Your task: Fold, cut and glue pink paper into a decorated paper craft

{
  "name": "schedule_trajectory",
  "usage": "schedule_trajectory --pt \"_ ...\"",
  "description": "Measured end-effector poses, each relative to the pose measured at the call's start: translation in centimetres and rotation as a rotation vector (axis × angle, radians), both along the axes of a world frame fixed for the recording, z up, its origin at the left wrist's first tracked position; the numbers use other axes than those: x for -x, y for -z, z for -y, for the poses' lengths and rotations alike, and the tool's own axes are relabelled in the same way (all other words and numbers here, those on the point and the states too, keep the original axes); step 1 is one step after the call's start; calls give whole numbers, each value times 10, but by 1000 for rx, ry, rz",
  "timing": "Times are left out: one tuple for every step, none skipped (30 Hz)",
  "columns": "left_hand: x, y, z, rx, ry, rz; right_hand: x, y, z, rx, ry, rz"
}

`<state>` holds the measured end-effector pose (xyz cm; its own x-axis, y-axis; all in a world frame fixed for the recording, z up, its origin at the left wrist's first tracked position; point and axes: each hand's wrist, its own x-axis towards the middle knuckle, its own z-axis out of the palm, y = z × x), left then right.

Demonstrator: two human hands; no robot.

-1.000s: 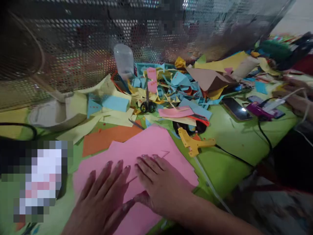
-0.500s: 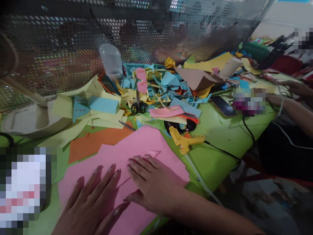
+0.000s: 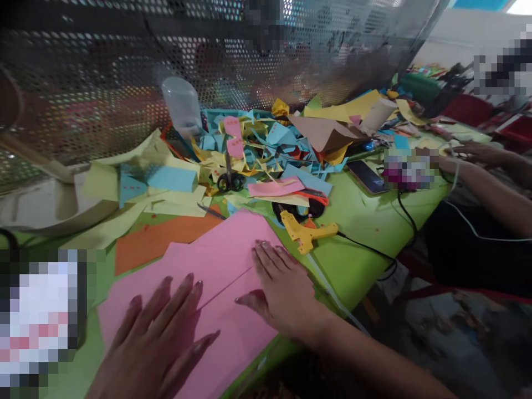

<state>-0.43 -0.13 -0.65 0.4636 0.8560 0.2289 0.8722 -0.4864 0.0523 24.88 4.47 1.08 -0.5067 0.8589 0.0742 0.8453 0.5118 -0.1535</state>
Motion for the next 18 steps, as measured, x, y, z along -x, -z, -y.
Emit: schedule_trajectory --pt "0 0 0 -4 -2 2 0 -2 0 -15 28 4" --pt "-1 1 0 -5 -7 1 0 -4 0 -35 43 4" --pt "-2 1 -1 -6 -9 -2 3 -6 0 -58 39 0" --pt "-2 1 -1 -7 -13 -6 6 -8 0 -78 14 -7" --pt "-3 1 -1 -4 -14 -14 11 -10 1 -89 -31 -14" --pt "-3 1 -1 -3 -20 -20 17 -11 1 -87 -91 -22" --pt "-4 0 -1 -1 -28 -28 22 -12 1 -68 -155 -28" --pt "-4 -1 -1 -2 -29 -38 28 -12 2 -37 -210 -33" --pt "-4 -2 -2 -5 -31 -45 32 -12 2 1 -252 -37" --pt "-4 -3 -2 -5 -31 -49 35 -11 2 40 -285 -37" --pt "-4 -4 -2 -5 -33 -48 38 -9 1 74 -309 -33" --pt "-4 -5 -2 0 -36 -47 39 -8 1 99 -322 -29" --pt "-4 -6 -2 10 -38 -47 38 -7 0 112 -330 -25" --pt "-5 -7 -2 21 -44 -49 37 -6 -1 117 -336 -23" --pt "-5 -8 -2 35 -47 -52 35 -5 -2 116 -337 -20" --pt "-5 -8 -2 48 -49 -55 32 -4 -4 110 -331 -19" --pt "-6 -8 -1 60 -49 -55 28 -4 -5 101 -318 -19" --pt "-6 -7 -1 70 -49 -50 24 -3 -7 90 -298 -20"
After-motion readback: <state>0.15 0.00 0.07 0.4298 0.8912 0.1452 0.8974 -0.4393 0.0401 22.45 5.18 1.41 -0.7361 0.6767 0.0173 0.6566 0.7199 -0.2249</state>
